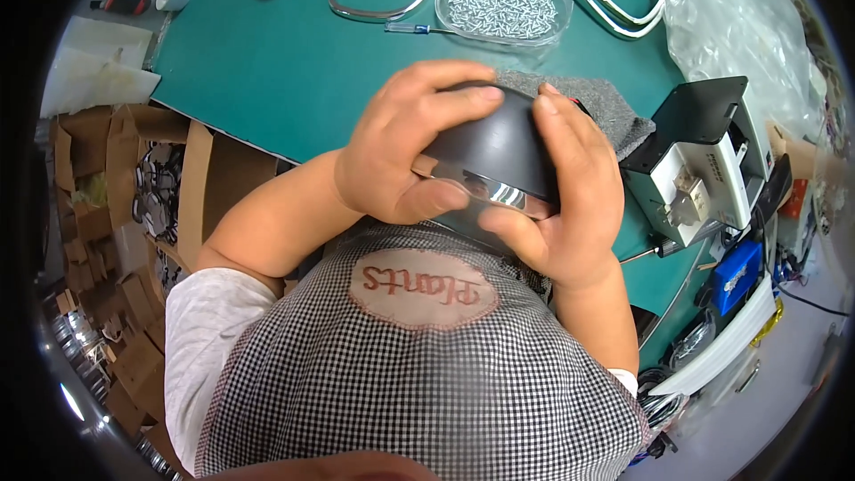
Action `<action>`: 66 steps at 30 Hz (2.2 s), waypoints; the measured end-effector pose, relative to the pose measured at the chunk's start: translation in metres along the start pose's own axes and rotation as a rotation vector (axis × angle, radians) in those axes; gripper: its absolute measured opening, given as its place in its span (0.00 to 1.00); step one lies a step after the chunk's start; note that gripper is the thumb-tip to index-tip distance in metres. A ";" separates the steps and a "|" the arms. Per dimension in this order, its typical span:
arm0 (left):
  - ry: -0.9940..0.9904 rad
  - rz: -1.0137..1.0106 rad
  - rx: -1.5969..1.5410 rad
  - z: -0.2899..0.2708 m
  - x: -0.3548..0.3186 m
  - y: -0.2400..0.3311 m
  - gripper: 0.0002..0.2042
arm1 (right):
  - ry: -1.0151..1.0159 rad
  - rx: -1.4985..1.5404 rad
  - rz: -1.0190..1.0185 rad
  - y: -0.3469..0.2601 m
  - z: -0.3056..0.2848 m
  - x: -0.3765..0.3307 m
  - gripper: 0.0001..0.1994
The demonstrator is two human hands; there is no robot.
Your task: Assembling a plastic light fixture by attaching a chrome trim and a clear lens to a housing.
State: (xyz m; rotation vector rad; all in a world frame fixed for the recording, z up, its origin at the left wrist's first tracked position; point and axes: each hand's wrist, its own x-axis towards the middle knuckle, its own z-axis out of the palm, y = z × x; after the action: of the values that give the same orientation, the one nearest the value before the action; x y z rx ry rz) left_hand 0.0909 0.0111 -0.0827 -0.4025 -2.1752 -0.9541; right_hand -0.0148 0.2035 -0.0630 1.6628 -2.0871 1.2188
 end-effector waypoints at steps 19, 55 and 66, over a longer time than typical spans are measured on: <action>-0.130 -0.056 0.126 -0.013 0.012 0.020 0.29 | 0.036 -0.002 -0.067 0.011 0.010 -0.009 0.39; -0.141 0.000 0.186 0.005 0.025 0.025 0.35 | 0.120 0.170 0.064 0.009 0.001 -0.028 0.41; -0.082 -0.140 -0.101 -0.001 0.007 -0.002 0.39 | 0.232 0.361 0.402 0.005 0.007 -0.024 0.51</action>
State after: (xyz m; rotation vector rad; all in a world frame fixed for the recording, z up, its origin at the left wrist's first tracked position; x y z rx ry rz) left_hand 0.0855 0.0086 -0.0786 -0.3462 -2.2596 -1.1458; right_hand -0.0084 0.2159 -0.0849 1.1662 -2.2123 1.9076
